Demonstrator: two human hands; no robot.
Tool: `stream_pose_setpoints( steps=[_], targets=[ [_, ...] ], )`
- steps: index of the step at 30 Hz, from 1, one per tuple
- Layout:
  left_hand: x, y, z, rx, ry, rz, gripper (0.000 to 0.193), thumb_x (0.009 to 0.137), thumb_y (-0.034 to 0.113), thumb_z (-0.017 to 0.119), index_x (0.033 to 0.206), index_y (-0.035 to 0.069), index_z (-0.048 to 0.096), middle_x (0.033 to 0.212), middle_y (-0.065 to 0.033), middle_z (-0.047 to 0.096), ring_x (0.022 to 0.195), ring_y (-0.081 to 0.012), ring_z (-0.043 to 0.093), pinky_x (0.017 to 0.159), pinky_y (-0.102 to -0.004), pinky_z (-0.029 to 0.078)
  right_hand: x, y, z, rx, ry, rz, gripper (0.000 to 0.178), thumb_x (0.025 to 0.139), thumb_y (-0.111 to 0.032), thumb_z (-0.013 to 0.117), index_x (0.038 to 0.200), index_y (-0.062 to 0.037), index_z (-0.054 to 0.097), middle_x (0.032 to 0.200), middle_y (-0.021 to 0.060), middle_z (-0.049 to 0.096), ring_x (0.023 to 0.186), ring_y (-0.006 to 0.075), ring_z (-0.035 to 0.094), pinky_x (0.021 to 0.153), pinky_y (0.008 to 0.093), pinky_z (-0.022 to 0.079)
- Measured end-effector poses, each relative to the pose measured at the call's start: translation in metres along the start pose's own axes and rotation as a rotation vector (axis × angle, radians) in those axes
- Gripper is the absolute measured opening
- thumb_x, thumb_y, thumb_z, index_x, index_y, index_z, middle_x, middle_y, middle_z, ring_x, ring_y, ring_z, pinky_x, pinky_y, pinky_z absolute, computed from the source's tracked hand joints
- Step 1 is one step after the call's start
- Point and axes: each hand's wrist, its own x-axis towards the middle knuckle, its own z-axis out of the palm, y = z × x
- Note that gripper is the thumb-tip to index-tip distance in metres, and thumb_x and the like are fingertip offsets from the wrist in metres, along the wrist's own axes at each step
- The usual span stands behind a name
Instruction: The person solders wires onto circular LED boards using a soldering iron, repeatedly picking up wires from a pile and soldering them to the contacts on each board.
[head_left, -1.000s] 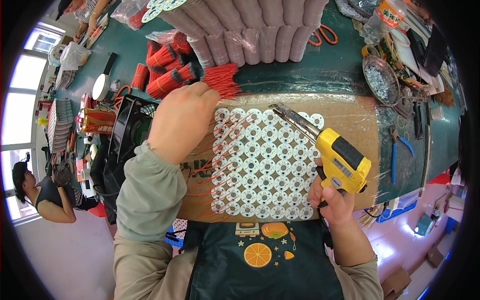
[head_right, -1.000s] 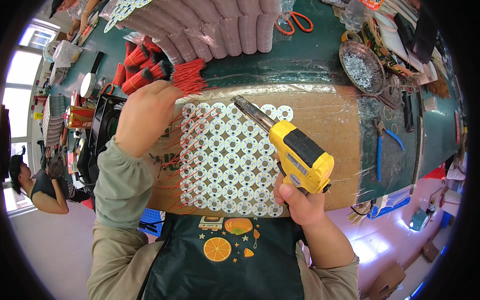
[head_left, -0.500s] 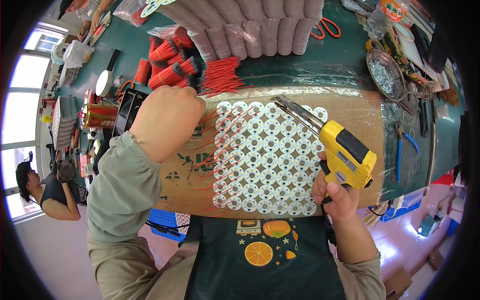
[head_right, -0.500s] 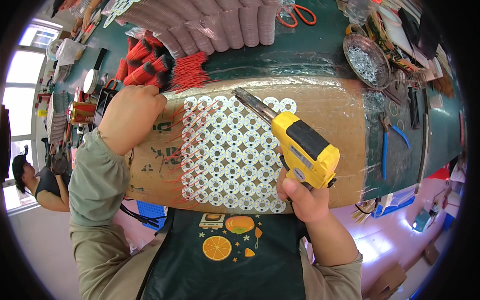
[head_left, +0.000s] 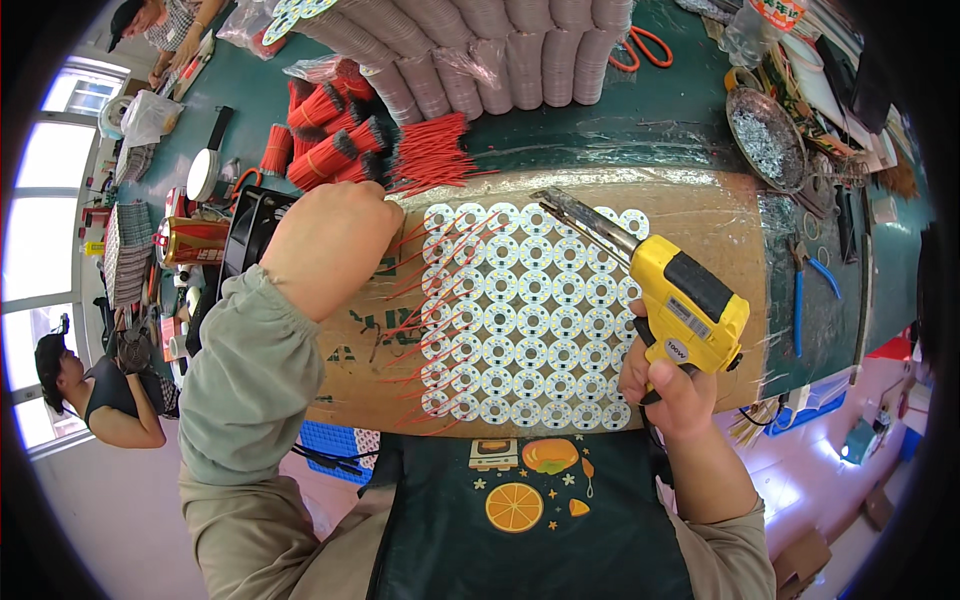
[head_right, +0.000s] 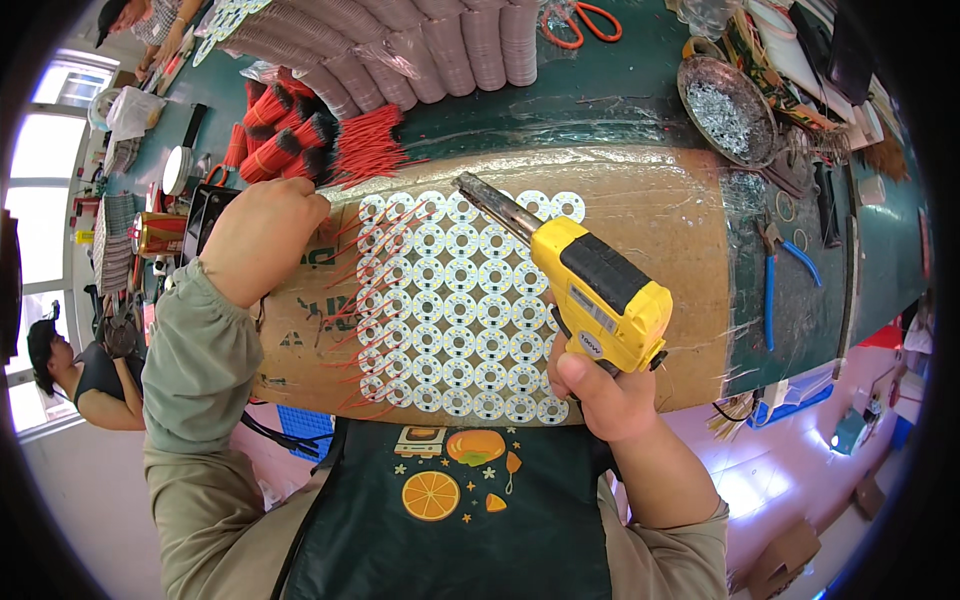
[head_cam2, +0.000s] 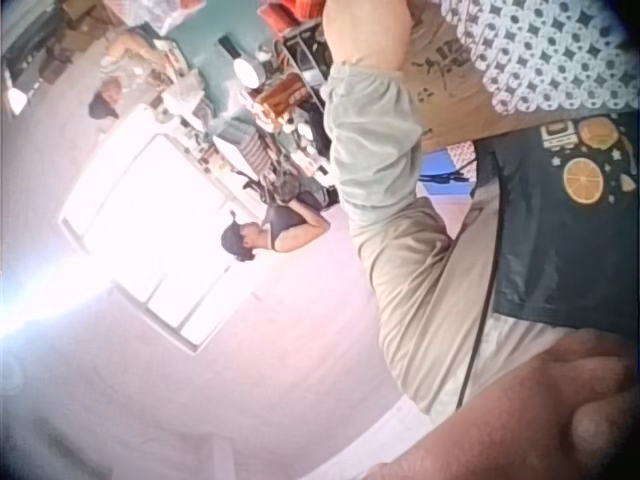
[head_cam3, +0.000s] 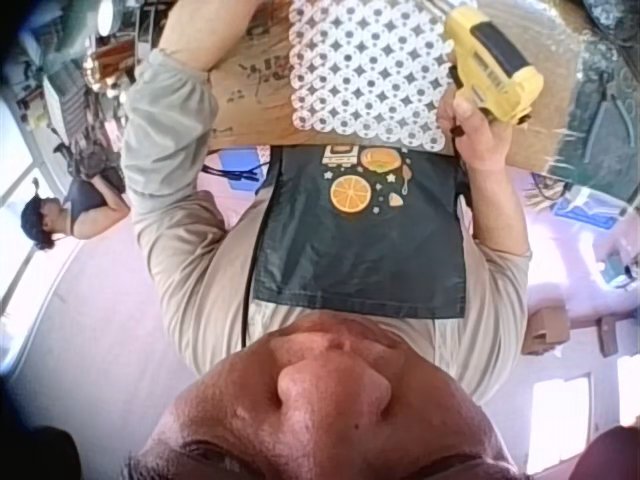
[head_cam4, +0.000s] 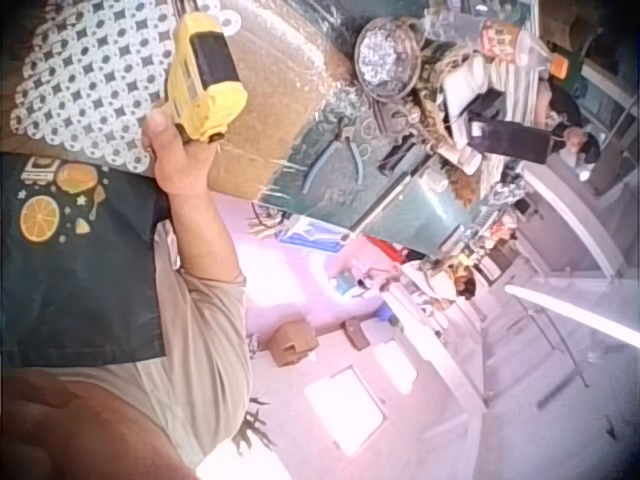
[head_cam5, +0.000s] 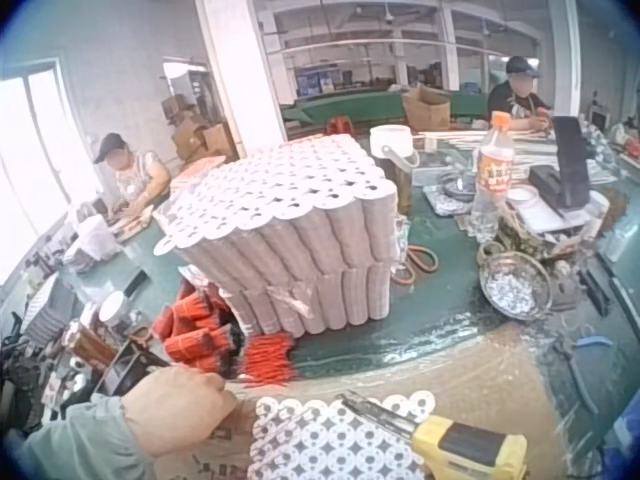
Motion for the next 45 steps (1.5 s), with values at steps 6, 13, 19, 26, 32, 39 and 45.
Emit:
stream_pose_setpoints(
  steps=[6,13,19,26,32,39,45],
  targets=[
    [-0.001,0.007,-0.003,-0.335,0.298,-0.046,0.013,0.078,0.001,0.067,0.090,0.001,0.071,0.089,-0.0126,0.068,0.085,-0.0300,0.068,0.076,-0.0381,0.055,-0.001,0.000,-0.003,0.005,-0.013,0.001,0.077,0.084,-0.034,0.077,0.138,0.0089,0.043,0.065,0.0038,0.048,0.049,0.0142,0.048,0.046,0.0277,0.041],
    [-0.012,0.088,-0.019,-1.917,-0.068,-0.347,0.013,0.089,-0.003,0.069,0.102,-0.006,0.072,0.092,-0.0077,0.072,0.080,-0.0111,0.065,0.074,-0.0251,0.054,-0.005,-0.005,-0.002,-0.164,-0.168,0.149,0.048,0.076,-0.001,0.086,0.117,-0.0026,0.059,0.078,-0.0022,0.058,0.070,0.0065,0.055,0.063,0.0240,0.045],
    [-0.017,0.132,-0.002,-2.151,-0.193,-0.249,0.016,0.092,-0.003,0.069,0.107,-0.007,0.070,0.100,-0.0114,0.073,0.086,-0.0132,0.069,0.078,-0.0255,0.057,-0.004,-0.010,0.037,-0.084,-0.058,0.091,0.057,0.081,-0.002,0.083,0.129,-0.0007,0.052,0.088,0.0014,0.066,0.083,0.0080,0.064,0.075,0.0256,0.054],
    [-0.016,0.134,-0.003,-2.176,-0.308,-0.287,0.016,0.093,-0.001,0.069,0.108,-0.006,0.071,0.098,-0.0090,0.073,0.088,-0.0128,0.070,0.078,-0.0240,0.057,-0.004,-0.011,0.036,-0.062,-0.041,-0.017,0.042,0.088,0.003,0.074,0.124,-0.0009,0.053,0.098,0.0045,0.064,0.094,0.0112,0.065,0.082,0.0274,0.056],
    [-0.017,0.131,-0.005,-1.767,-0.209,-0.151,0.018,0.092,0.005,0.072,0.109,-0.001,0.073,0.095,-0.0083,0.075,0.083,-0.0131,0.070,0.075,-0.0260,0.056,-0.003,-0.012,0.033,-0.181,-0.052,-0.022,0.024,0.089,0.002,0.072,0.109,-0.0020,0.060,0.093,0.0027,0.063,0.085,0.0108,0.062,0.074,0.0265,0.051],
    [-0.014,0.131,-0.001,-1.194,0.222,0.189,0.016,0.089,0.016,0.073,0.102,0.005,0.073,0.093,-0.0101,0.071,0.084,-0.0297,0.068,0.072,-0.0377,0.054,-0.003,-0.013,0.030,-0.200,-0.050,-0.031,0.023,0.087,0.001,0.074,0.106,-0.0031,0.062,0.090,0.0025,0.063,0.081,0.0096,0.061,0.070,0.0262,0.049],
    [-0.018,0.136,-0.005,-0.749,0.429,0.248,0.020,0.081,0.007,0.067,0.100,0.005,0.067,0.086,-0.0067,0.061,0.079,-0.0263,0.063,0.071,-0.0382,0.048,-0.001,-0.007,0.014,-0.112,0.017,-0.136,0.024,0.093,-0.009,0.070,0.113,-0.0005,0.060,0.091,0.0009,0.061,0.078,0.0098,0.056,0.069,0.0241,0.046]
  ],
)
